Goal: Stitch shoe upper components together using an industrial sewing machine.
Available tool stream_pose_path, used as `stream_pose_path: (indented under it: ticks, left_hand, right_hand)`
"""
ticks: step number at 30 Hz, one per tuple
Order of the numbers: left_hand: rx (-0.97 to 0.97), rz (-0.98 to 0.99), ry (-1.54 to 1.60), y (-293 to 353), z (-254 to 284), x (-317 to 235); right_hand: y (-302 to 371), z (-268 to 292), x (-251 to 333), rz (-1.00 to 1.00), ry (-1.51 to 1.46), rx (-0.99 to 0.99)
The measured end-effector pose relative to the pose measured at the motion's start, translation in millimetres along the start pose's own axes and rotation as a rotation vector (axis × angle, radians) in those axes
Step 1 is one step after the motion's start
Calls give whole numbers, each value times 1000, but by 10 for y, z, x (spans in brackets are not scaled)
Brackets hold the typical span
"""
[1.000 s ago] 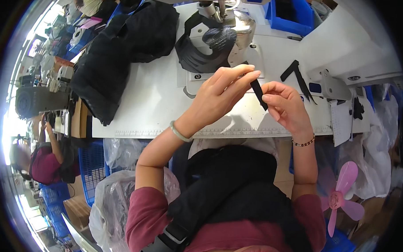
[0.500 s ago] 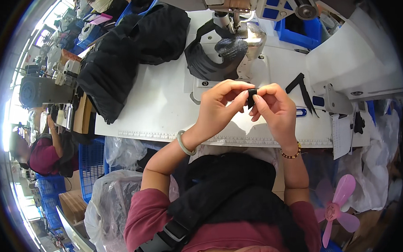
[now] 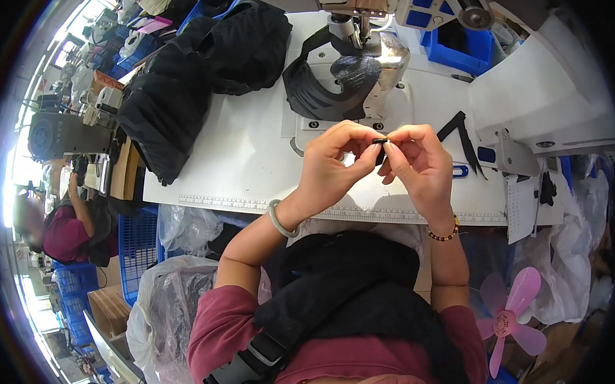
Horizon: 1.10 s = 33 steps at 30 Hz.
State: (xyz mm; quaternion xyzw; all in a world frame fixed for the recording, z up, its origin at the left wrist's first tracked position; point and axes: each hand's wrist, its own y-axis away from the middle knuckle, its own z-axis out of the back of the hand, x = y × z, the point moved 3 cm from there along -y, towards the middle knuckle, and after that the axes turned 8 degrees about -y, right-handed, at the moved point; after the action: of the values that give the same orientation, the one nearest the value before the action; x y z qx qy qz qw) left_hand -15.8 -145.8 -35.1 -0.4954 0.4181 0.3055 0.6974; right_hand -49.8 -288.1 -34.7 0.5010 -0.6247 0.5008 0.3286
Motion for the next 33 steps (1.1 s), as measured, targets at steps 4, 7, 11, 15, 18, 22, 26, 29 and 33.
stream_pose_path:
  ticks: [4, 7, 11, 15, 18, 22, 26, 29, 33]
  left_hand:
    - [9, 3, 25, -7, 12, 8]
    - [20, 69, 40, 7, 21, 18]
    - [-61, 129, 75, 28, 5, -6]
    - [-115, 229, 130, 40, -33, -55]
    - [-29, 310, 175, 59, -3, -44]
    - [2, 369, 233, 45, 72, -18]
    - [53, 346, 292, -16, 128, -98]
    - [175, 418, 232, -127, 190, -183]
    - [261, 385, 125, -238, 297, -293]
  right_hand:
    - [-18, 9, 30, -2, 44, 8]
    - [-25, 5, 5, 25, 141, 23]
    - [31, -67, 9, 93, 228, -56]
    - [117, -148, -68, 8, -92, -108]
    - [61, -31, -22, 131, 65, -14]
    - [-66, -5, 187, 209, 395, 181]
    - [-99, 4, 281, 321, 668, 286]
    - [-152, 9, 310, 342, 693, 315]
    - [-190, -75, 384, 376, 690, 272]
